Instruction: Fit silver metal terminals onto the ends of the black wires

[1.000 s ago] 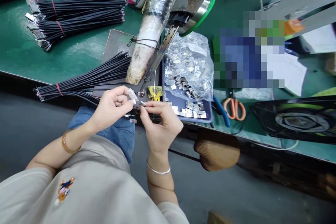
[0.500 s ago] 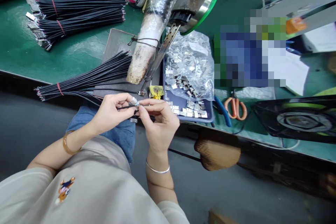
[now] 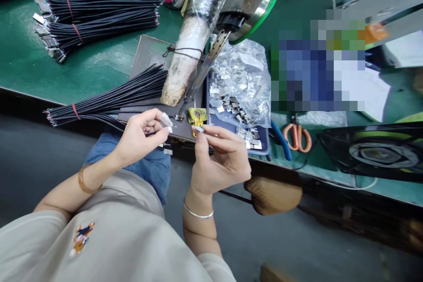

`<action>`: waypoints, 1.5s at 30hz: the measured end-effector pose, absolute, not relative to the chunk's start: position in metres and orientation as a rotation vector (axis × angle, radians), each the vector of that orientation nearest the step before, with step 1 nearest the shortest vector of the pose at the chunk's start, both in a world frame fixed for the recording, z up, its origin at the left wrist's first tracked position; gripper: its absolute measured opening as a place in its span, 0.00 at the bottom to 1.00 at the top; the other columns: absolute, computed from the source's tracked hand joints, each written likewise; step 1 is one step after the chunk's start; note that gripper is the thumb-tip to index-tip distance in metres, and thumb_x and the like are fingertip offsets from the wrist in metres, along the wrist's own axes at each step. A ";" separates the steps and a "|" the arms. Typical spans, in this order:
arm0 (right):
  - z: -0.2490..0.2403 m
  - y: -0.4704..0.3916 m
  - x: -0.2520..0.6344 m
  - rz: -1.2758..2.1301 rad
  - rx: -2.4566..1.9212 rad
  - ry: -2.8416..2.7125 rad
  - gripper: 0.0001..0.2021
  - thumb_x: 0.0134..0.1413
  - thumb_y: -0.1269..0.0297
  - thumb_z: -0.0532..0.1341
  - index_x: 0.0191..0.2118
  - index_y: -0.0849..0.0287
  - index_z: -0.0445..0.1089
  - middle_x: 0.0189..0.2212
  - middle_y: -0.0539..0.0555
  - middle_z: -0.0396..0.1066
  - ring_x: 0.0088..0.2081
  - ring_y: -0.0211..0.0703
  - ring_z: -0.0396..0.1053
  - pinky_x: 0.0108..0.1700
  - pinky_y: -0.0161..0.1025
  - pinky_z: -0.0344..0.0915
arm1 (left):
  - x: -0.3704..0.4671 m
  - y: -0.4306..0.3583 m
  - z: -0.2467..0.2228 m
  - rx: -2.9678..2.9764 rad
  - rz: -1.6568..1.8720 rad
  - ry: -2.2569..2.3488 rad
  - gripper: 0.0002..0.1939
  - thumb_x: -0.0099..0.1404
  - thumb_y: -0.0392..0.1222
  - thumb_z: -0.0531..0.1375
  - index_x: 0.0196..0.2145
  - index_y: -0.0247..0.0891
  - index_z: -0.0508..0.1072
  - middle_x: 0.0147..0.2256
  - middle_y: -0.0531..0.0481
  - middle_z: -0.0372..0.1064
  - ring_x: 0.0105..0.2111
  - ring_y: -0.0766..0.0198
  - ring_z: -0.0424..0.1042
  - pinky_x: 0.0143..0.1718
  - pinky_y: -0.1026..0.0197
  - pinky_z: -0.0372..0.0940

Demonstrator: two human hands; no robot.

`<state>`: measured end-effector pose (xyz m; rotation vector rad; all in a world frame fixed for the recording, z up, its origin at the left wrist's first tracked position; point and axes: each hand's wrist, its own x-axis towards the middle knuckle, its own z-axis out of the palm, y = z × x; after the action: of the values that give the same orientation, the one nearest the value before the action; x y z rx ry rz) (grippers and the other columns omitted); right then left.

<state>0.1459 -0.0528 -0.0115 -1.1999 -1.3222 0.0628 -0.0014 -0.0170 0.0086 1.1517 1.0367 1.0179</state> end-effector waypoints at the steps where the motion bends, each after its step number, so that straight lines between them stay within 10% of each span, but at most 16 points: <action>1: -0.012 -0.052 0.146 0.047 -1.185 -1.332 0.07 0.54 0.75 0.69 0.35 0.55 0.74 0.36 0.49 0.79 0.36 0.40 0.78 0.40 0.41 0.77 | -0.002 -0.017 0.009 1.140 1.012 1.017 0.06 0.54 0.38 0.62 0.29 0.35 0.69 0.19 0.58 0.61 0.19 0.74 0.57 0.22 0.70 0.54; 45: -0.025 -0.044 0.147 0.054 -1.158 -1.537 0.06 0.57 0.75 0.65 0.36 0.56 0.71 0.37 0.52 0.81 0.38 0.42 0.80 0.40 0.39 0.78 | 0.001 -0.011 0.006 1.088 0.965 1.042 0.08 0.54 0.42 0.62 0.24 0.34 0.73 0.19 0.55 0.59 0.21 0.72 0.55 0.22 0.68 0.49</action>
<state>0.1473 -0.0444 -0.0251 -1.1584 -1.5374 0.0541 0.0010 -0.0112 0.0060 1.0881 1.0421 0.9653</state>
